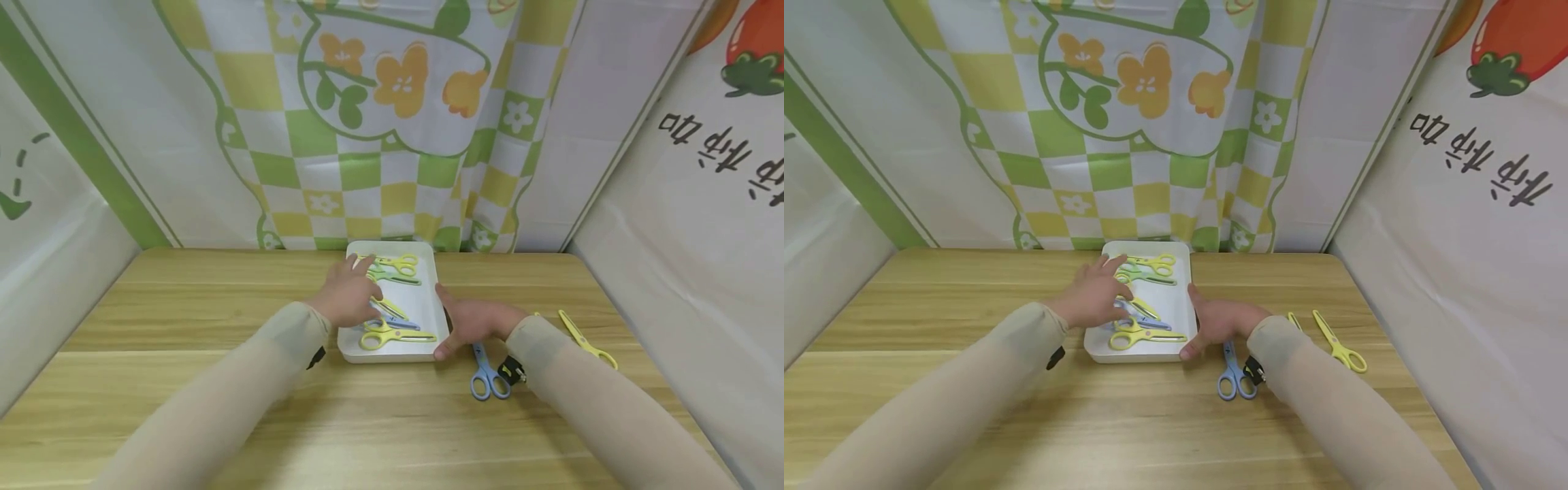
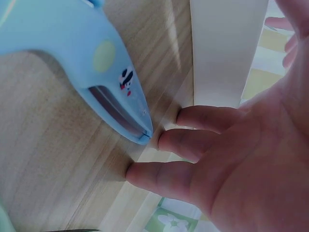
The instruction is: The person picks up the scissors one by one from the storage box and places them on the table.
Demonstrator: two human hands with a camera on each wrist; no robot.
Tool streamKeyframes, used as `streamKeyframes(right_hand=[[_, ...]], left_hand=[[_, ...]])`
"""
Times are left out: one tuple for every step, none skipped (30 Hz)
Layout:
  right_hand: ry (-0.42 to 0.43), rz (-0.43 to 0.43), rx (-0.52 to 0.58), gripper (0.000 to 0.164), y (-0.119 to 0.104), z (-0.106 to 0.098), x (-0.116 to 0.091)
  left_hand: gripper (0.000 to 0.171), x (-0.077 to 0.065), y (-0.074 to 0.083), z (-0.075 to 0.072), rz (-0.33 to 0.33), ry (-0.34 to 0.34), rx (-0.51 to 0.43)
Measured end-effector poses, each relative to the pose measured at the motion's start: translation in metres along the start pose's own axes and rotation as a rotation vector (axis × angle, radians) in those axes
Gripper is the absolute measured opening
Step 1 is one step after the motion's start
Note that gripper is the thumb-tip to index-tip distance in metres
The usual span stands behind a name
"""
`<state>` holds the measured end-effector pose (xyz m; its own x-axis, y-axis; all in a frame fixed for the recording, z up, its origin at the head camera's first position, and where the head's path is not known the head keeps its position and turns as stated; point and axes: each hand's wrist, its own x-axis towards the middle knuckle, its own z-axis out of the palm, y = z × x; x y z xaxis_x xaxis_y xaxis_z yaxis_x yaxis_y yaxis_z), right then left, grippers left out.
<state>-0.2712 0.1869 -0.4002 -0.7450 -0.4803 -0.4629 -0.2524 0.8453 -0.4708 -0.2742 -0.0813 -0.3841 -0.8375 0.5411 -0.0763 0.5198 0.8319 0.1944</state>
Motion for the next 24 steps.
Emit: streamKeyframes(right_hand=[[-0.001, 0.002, 0.001, 0.143, 0.000, 0.000, 0.000], [-0.002, 0.003, 0.001, 0.143, 0.001, 0.000, 0.000], [-0.003, 0.004, 0.001, 0.143, 0.001, 0.000, 0.000], [-0.002, 0.005, 0.000, 0.143, 0.001, 0.000, 0.000], [-0.002, 0.005, -0.001, 0.143, 0.001, 0.000, 0.000], [-0.002, 0.004, -0.005, 0.143, 0.001, 0.001, 0.000], [-0.001, 0.002, -0.009, 0.143, 0.000, 0.001, 0.000], [0.000, 0.001, -0.015, 0.143, 0.000, 0.001, 0.000], [0.000, 0.000, -0.018, 0.143, 0.000, 0.001, 0.000], [0.002, -0.004, -0.018, 0.143, 0.000, 0.001, 0.000], [0.002, -0.006, -0.018, 0.144, 0.000, 0.001, 0.000], [0.002, -0.010, -0.017, 0.144, 0.000, 0.001, 0.000], [0.004, -0.014, -0.018, 0.144, 0.000, 0.001, 0.001], [0.005, -0.017, -0.017, 0.144, 0.001, 0.001, 0.001], [0.005, -0.019, -0.016, 0.144, 0.001, 0.001, 0.001], [0.006, -0.021, -0.015, 0.144, 0.001, 0.001, 0.001], [0.006, -0.021, -0.016, 0.145, 0.001, 0.001, 0.001], [0.006, -0.021, -0.017, 0.145, 0.002, 0.001, 0.001], [0.007, -0.021, -0.018, 0.145, 0.002, 0.001, 0.001], [0.008, -0.020, -0.015, 0.145, 0.002, 0.001, 0.001], [0.008, -0.019, -0.012, 0.145, 0.002, 0.001, 0.001], [0.008, -0.019, -0.009, 0.145, 0.002, 0.001, 0.001], [0.008, -0.019, -0.008, 0.145, 0.002, 0.000, 0.001], [0.008, -0.020, -0.007, 0.145, 0.002, 0.000, 0.001]], left_hand=[[0.026, 0.003, 0.001, -0.003, -0.040, -0.007, -0.003], [0.020, 0.007, 0.002, -0.004, -0.079, -0.024, -0.008], [0.015, 0.011, 0.003, -0.005, -0.117, -0.050, -0.017], [0.010, 0.015, 0.004, -0.005, -0.154, -0.074, -0.019], [0.007, 0.019, 0.005, -0.004, -0.188, -0.095, -0.019], [0.007, 0.022, 0.006, -0.003, -0.221, -0.117, -0.013], [0.009, 0.025, 0.008, -0.002, -0.252, -0.140, -0.002], [0.011, 0.029, 0.008, 0.001, -0.278, -0.157, 0.006], [0.013, 0.031, 0.009, 0.002, -0.296, -0.169, 0.023], [0.013, 0.033, 0.009, 0.004, -0.312, -0.176, 0.039], [0.014, 0.034, 0.010, 0.004, -0.325, -0.182, 0.053], [0.014, 0.036, 0.011, 0.004, -0.333, -0.191, 0.073], [0.014, 0.036, 0.012, 0.004, -0.339, -0.200, 0.093], [0.013, 0.037, 0.013, 0.004, -0.342, -0.208, 0.110], [0.011, 0.037, 0.014, 0.004, -0.342, -0.215, 0.125], [0.010, 0.038, 0.015, 0.003, -0.342, -0.220, 0.132], [0.011, 0.038, 0.017, 0.003, -0.339, -0.225, 0.141], [0.010, 0.037, 0.018, 0.002, -0.335, -0.231, 0.148], [0.012, 0.037, 0.019, 0.002, -0.328, -0.232, 0.150], [0.014, 0.037, 0.019, 0.002, -0.320, -0.230, 0.152], [0.017, 0.037, 0.020, 0.001, -0.310, -0.228, 0.154], [0.018, 0.037, 0.020, 0.001, -0.299, -0.228, 0.160], [0.020, 0.037, 0.019, 0.001, -0.289, -0.228, 0.166], [0.021, 0.037, 0.019, 0.001, -0.280, -0.228, 0.171]])
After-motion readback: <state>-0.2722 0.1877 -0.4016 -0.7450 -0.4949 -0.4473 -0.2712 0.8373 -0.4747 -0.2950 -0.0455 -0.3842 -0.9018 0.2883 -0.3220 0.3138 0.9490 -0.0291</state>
